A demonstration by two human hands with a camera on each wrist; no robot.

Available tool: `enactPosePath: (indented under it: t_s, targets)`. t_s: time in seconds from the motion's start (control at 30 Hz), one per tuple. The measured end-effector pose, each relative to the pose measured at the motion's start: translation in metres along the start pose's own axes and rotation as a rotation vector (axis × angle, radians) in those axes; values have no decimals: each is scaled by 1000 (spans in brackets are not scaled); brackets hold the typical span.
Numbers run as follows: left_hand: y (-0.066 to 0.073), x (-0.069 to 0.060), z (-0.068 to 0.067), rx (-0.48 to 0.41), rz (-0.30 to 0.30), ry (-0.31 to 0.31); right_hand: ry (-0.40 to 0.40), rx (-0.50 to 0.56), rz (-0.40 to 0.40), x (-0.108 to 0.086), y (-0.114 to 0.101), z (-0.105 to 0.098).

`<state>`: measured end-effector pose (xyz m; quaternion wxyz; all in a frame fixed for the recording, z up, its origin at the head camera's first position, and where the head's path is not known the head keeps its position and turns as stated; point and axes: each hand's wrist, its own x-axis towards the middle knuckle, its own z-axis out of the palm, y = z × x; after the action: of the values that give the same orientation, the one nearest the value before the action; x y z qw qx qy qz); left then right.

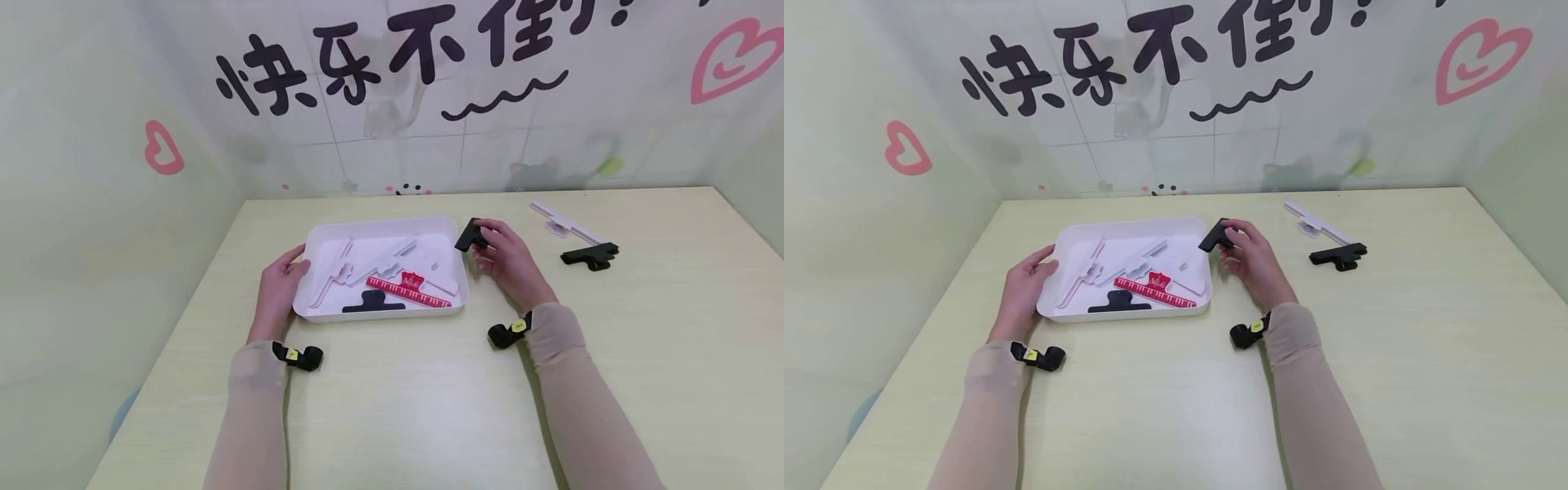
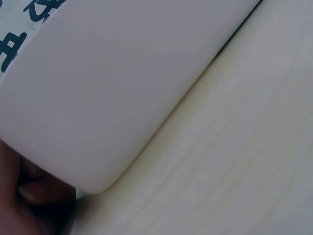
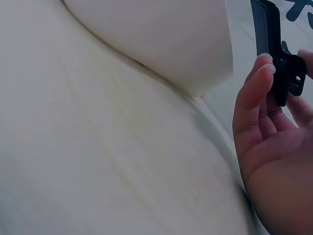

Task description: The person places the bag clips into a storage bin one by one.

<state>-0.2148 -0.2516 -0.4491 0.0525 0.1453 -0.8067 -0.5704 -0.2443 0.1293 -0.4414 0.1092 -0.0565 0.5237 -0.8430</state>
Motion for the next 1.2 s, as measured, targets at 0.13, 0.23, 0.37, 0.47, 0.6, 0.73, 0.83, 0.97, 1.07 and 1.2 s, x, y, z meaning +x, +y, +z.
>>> enactPosePath:
  t_s: [0.13,0.23,0.37,0.47,0.6,0.73,0.83,0.97,1.07,1.2]
  targets:
    - [0,1,0,10,-4,1,14,-58,-41,-1,1,3]
    - [-1,1,1,10,-7,3,-12,-111,-61,-1,3,6]
    - [-2,1,0,13,-5,8,-60,-189,-39,-2,4,11]
    - [-1,1,1,6,-1,6,-66,-317,-17,-1,6,12]
    - [1,0,1,-9,7,5,-60,-509,-12,0,9,12]
    - [0,0,2,-4,9,4,-69,-619,-23,1,11,12]
    - [1,0,2,-1,8,-2,-78,-710,-24,2,9,13]
    - [1,1,3,-10,9,-3,-97,-880,-9,3,4,19]
    - [1,1,2,-10,13,-3,-98,-1028,-3,3,-2,27]
    - [1,0,1,13,14,5,-103,-1199,-11,3,-8,39]
